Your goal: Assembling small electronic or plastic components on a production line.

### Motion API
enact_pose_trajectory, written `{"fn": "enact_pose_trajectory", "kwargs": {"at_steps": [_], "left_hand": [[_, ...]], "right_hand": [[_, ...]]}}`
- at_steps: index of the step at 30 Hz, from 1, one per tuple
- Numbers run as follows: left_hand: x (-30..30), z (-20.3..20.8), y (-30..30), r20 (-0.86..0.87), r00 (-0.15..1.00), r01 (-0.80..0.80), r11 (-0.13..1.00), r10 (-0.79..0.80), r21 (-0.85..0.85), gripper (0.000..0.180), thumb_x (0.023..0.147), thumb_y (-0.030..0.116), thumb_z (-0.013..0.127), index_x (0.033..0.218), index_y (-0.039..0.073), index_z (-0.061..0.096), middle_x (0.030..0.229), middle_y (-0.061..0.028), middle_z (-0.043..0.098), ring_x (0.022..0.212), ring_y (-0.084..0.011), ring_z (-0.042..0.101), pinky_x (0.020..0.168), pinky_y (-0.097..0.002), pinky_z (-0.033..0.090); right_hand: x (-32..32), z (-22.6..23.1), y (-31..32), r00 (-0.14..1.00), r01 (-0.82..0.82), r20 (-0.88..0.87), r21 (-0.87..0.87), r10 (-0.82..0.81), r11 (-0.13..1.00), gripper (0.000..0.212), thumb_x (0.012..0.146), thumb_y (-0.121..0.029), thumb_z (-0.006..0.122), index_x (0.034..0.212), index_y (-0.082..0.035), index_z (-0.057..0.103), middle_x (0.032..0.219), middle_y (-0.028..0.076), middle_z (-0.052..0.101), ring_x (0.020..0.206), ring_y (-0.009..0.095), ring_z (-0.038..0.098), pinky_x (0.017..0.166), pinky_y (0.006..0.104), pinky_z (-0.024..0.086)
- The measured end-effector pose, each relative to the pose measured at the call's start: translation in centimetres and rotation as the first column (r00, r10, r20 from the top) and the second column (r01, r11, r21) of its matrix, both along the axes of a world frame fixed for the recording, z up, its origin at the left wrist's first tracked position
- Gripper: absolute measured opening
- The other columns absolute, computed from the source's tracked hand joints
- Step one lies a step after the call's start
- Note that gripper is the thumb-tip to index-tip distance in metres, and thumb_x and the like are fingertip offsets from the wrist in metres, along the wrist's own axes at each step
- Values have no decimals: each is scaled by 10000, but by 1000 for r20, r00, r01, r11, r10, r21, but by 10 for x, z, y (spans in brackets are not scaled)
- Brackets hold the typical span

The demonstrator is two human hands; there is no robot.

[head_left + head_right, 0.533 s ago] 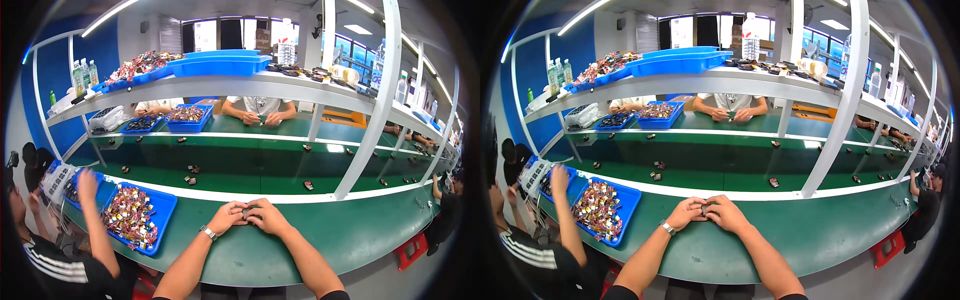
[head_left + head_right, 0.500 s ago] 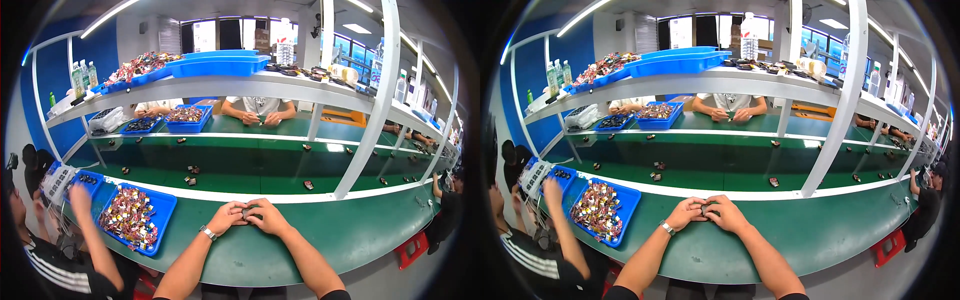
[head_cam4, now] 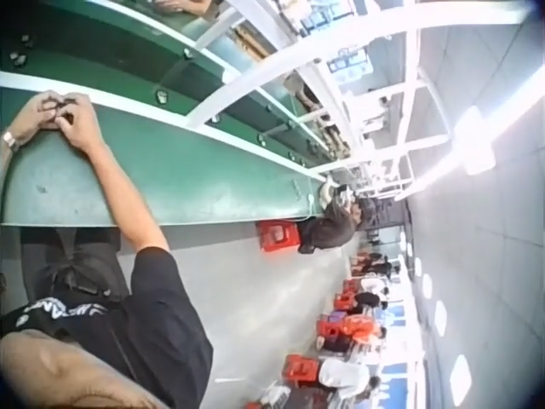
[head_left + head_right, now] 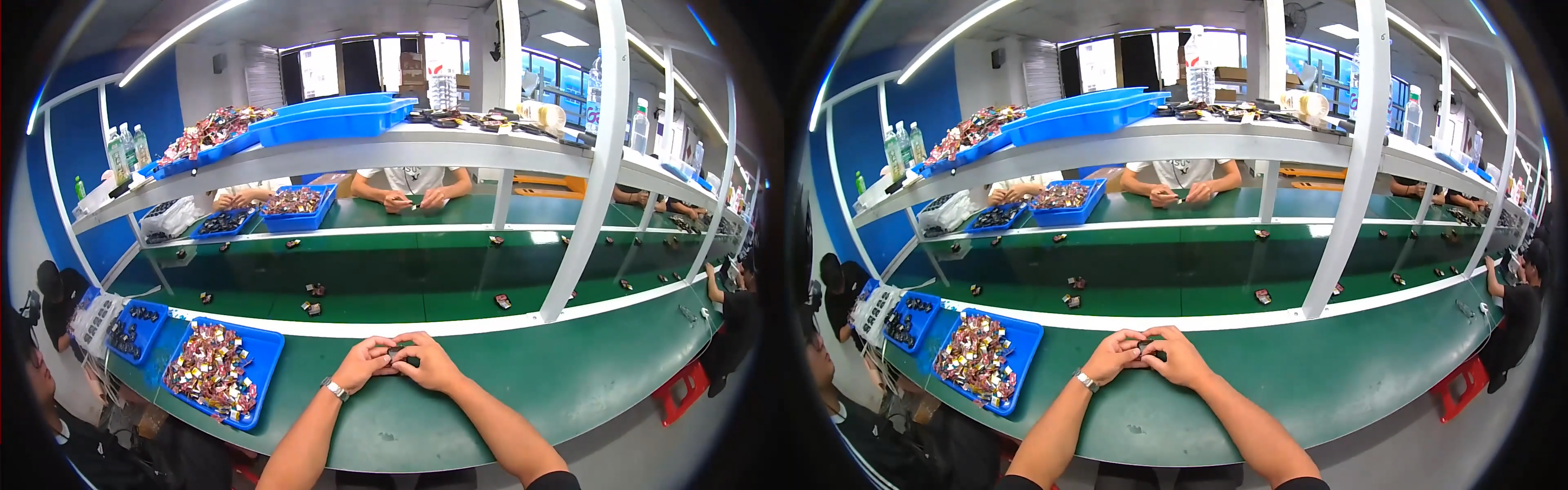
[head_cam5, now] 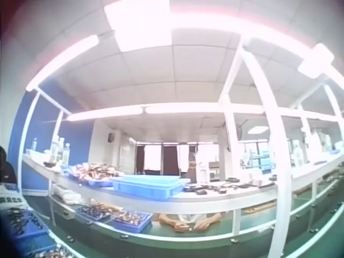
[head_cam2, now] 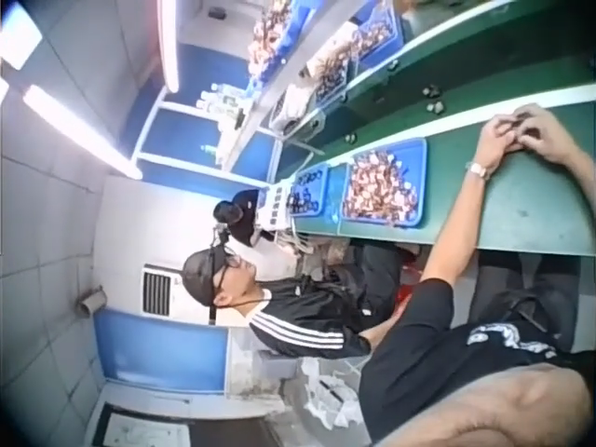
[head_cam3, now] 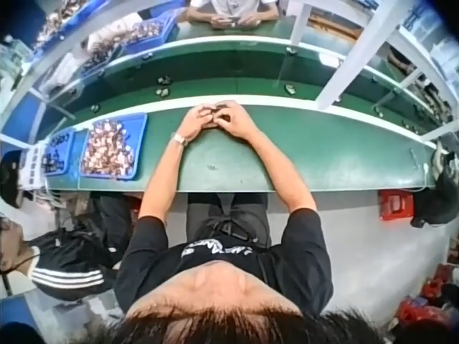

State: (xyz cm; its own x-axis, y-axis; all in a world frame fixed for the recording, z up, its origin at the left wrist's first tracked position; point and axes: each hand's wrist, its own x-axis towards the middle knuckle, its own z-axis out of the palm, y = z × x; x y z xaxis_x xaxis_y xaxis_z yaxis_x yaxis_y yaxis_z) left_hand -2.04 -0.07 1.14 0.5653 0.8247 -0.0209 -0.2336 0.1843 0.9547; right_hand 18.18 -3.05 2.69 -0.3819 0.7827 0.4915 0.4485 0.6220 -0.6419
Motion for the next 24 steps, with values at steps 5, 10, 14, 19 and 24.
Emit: {"fn": "enact_pose_trajectory", "kwargs": {"at_steps": [5,10,14,19,24], "left_hand": [[0,-1,0,9,1000,-6,1000,6,-10,267,946,-25,491,1206,34,498,1127,-110,631,1048,-209,633,931,-374,552],[-1,-3,2,-2,1000,-3,1000,3,3,276,955,-21,477,1225,37,493,1158,-109,620,1057,-205,628,930,-363,551],[-1,-4,2,1,1000,-17,1000,17,-3,272,959,-19,464,1224,32,492,1171,-116,616,1068,-211,628,934,-358,548],[-2,-4,3,5,1000,-3,1000,3,-5,258,961,-10,470,1213,36,499,1182,-112,609,1074,-208,627,932,-356,549],[-3,-7,4,26,999,-39,999,39,-24,229,963,16,502,1191,29,516,1185,-120,611,1079,-210,628,933,-357,550]], "right_hand": [[-5,-2,-1,991,132,-36,52,-130,990,117,811,-143,711,909,-82,725,1180,61,615,1151,274,523,979,387,440],[-11,-4,-3,986,164,-29,58,-163,985,123,810,-139,708,914,-78,730,1153,53,628,1124,267,539,964,377,456],[-12,-9,-1,984,180,-24,72,-178,981,139,808,-133,701,933,-84,739,1151,46,633,1119,262,545,956,372,465],[-13,-12,-1,985,160,-72,32,-157,987,150,808,-124,698,950,-98,741,1158,46,633,1125,265,545,964,377,460],[-14,-11,-3,986,153,-69,30,-150,988,147,813,-114,691,951,-96,738,1182,50,621,1146,272,530,970,387,455]]}}
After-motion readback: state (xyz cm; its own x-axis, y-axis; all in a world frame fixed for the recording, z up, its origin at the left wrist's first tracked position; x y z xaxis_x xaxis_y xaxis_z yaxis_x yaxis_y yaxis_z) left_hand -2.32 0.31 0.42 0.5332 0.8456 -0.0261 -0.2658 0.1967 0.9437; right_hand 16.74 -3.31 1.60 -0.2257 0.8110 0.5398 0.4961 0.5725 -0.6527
